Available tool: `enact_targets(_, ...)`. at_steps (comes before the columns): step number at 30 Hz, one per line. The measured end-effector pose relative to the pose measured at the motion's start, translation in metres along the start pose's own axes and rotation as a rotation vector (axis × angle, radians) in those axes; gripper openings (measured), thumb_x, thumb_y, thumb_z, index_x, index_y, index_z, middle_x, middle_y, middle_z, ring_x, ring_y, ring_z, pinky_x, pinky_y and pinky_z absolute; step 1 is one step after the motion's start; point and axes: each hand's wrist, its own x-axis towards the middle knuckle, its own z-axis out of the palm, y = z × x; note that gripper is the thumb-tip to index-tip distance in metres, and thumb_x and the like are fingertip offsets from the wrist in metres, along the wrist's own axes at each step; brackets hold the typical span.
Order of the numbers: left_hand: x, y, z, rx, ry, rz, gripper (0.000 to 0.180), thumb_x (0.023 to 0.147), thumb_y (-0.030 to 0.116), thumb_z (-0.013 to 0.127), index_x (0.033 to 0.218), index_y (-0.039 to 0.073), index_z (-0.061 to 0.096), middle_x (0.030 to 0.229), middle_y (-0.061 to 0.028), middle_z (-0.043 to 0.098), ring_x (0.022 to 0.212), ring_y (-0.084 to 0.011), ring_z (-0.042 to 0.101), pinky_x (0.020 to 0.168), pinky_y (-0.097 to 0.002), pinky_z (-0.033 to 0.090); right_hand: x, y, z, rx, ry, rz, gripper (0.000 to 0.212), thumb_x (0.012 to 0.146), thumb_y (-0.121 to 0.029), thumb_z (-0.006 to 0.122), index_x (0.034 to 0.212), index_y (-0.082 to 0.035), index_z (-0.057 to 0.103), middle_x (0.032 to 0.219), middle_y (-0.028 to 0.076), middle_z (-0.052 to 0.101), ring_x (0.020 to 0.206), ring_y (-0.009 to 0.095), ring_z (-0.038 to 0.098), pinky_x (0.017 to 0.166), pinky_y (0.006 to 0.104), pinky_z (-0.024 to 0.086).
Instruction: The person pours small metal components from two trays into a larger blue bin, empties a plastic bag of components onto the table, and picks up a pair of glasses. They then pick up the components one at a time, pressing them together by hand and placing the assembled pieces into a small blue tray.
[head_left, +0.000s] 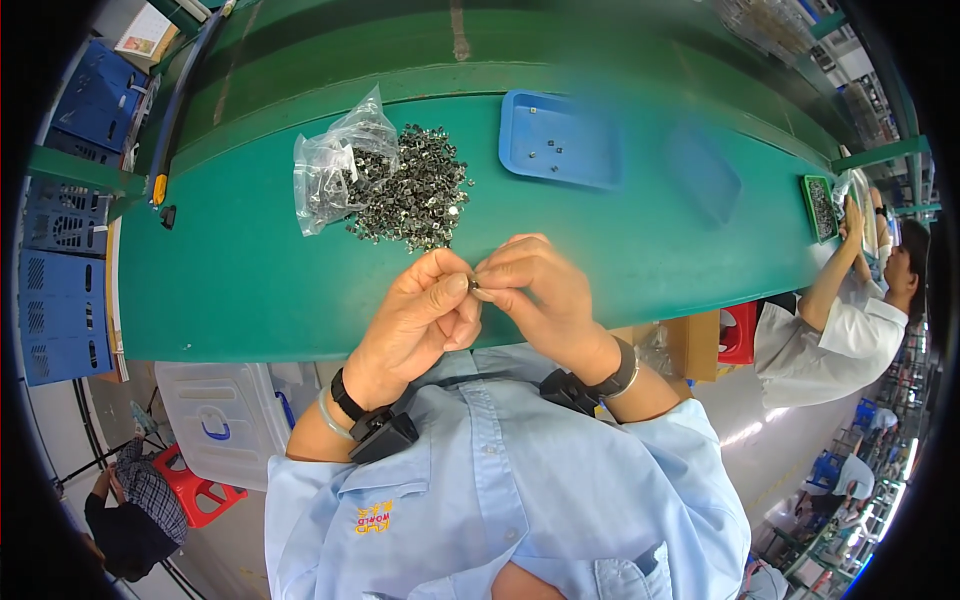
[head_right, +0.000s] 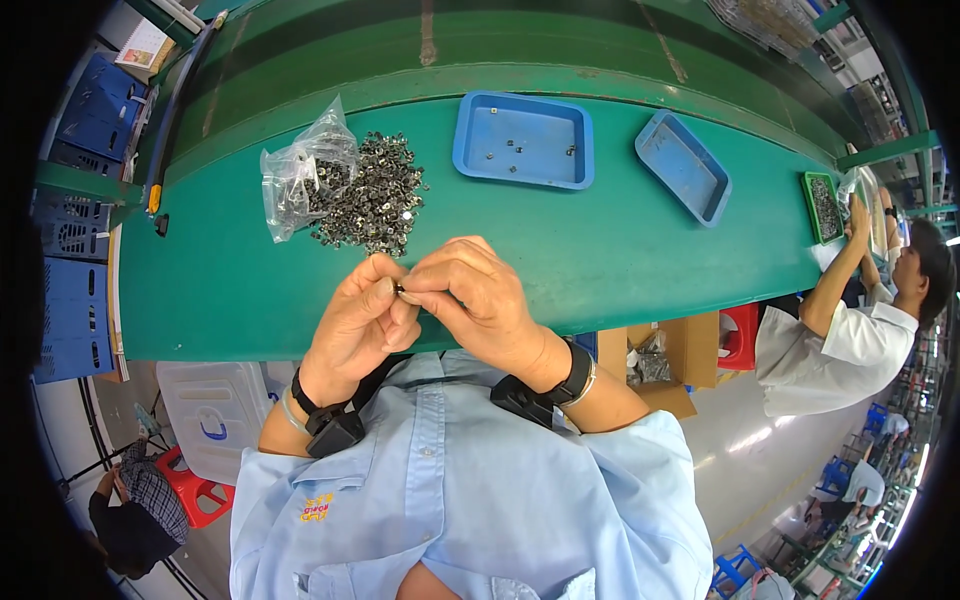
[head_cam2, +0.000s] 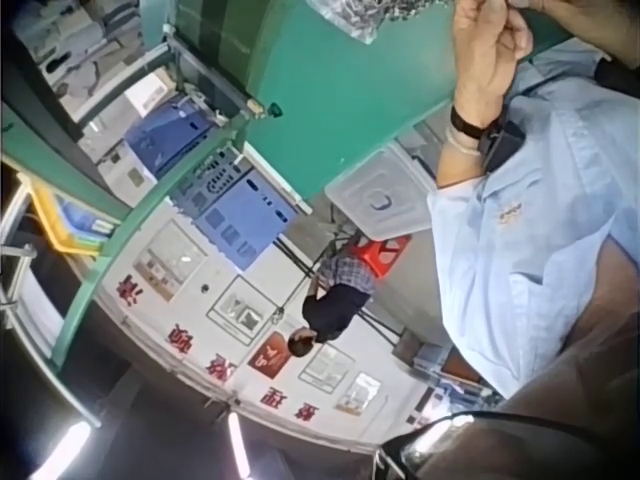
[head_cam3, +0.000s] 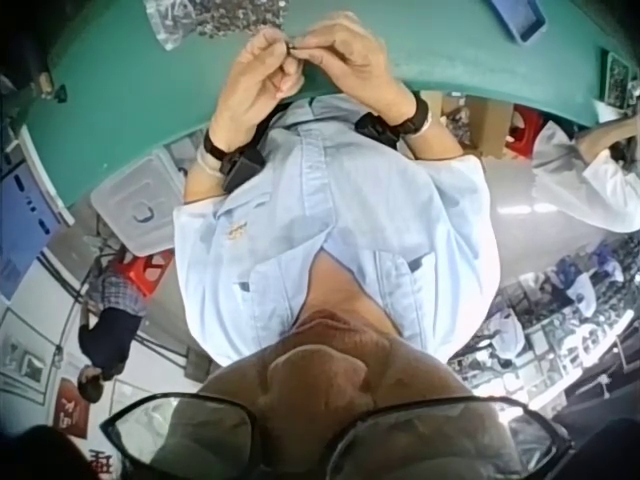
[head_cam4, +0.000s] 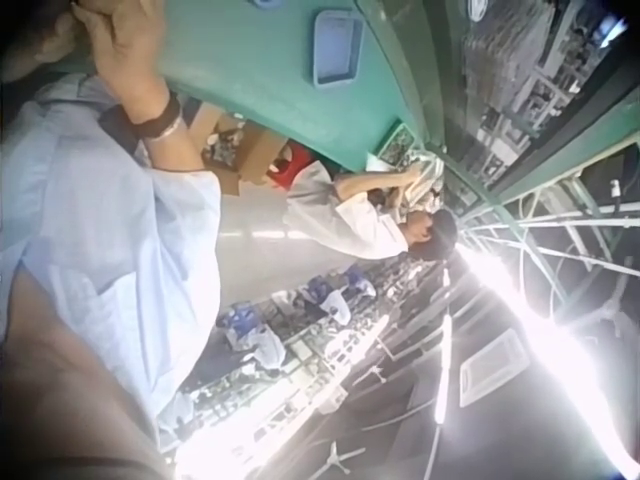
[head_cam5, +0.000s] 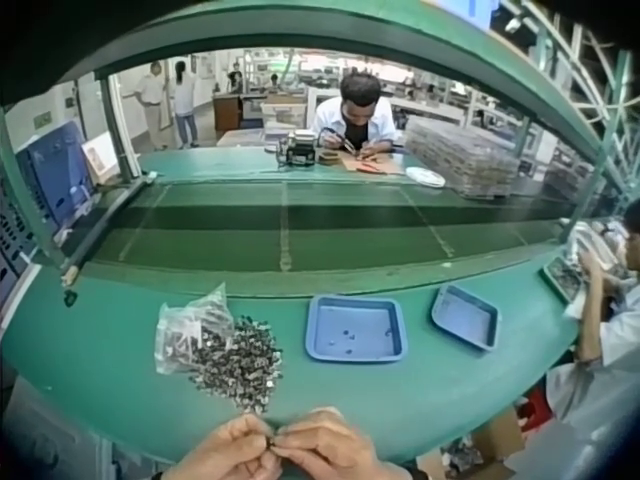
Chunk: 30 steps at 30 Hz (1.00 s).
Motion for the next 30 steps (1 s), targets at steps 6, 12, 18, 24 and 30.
enact_targets(6, 0.0, 0.002, 0.0, 0.016, -0.005, 0.008, 0.014, 0.092, 0.018, 0.059, 0.091, 0.006, 0.053, 0.065, -0.0063, 0.057, 0.049, -0.0127, 0.048, 0.042, -0.0239, 0.034, 0.003, 0.0, 0.001, -0.006, 0.008, -0.045, 0.013, 0.075, -0.002, 0.07, 0.086, -0.006, 0.064, 0.088, 0.006, 0.064, 0.082, 0.023, 0.062, 0.079, 0.0351, 0.048)
enact_targets(12, -0.001, 0.005, 0.004, 0.106, 0.047, 0.016, 0.013, 0.092, 0.017, 0.058, 0.091, 0.006, 0.052, 0.065, -0.0059, 0.056, 0.05, -0.0126, 0.049, 0.042, -0.0232, 0.035, 0.002, 0.0, 0.001, -0.003, 0.001, -0.062, 0.013, 0.076, -0.001, 0.07, 0.086, -0.005, 0.063, 0.087, 0.007, 0.064, 0.081, 0.023, 0.062, 0.076, 0.0359, 0.049)
enact_targets(18, -0.003, 0.006, 0.01, 0.145, 0.069, 0.024, 0.015, 0.095, 0.02, 0.055, 0.093, 0.006, 0.051, 0.067, -0.0061, 0.056, 0.052, -0.0119, 0.05, 0.044, -0.0233, 0.036, 0.0, -0.001, 0.003, 0.052, -0.007, 0.048, 0.012, 0.077, -0.002, 0.07, 0.086, -0.005, 0.062, 0.087, 0.007, 0.064, 0.08, 0.024, 0.062, 0.075, 0.0347, 0.05)
enact_targets(24, -0.003, 0.008, 0.015, 0.168, 0.051, 0.039, 0.019, 0.097, 0.024, 0.05, 0.098, 0.005, 0.052, 0.071, -0.0064, 0.057, 0.054, -0.0108, 0.05, 0.046, -0.0236, 0.037, -0.002, 0.001, 0.002, 0.064, 0.038, 0.097, 0.011, 0.078, -0.003, 0.069, 0.085, -0.005, 0.062, 0.087, 0.008, 0.064, 0.08, 0.023, 0.062, 0.072, 0.0326, 0.05)
enact_targets(30, -0.003, 0.013, 0.009, 0.298, 0.183, 0.041, 0.018, 0.097, 0.022, 0.049, 0.102, 0.004, 0.053, 0.073, -0.0058, 0.058, 0.055, -0.0104, 0.05, 0.046, -0.0229, 0.037, 0.019, 0.016, -0.028, -0.299, 0.154, 0.087, 0.01, 0.078, -0.005, 0.069, 0.086, -0.004, 0.063, 0.084, 0.009, 0.064, 0.079, 0.023, 0.062, 0.071, 0.0314, 0.05)
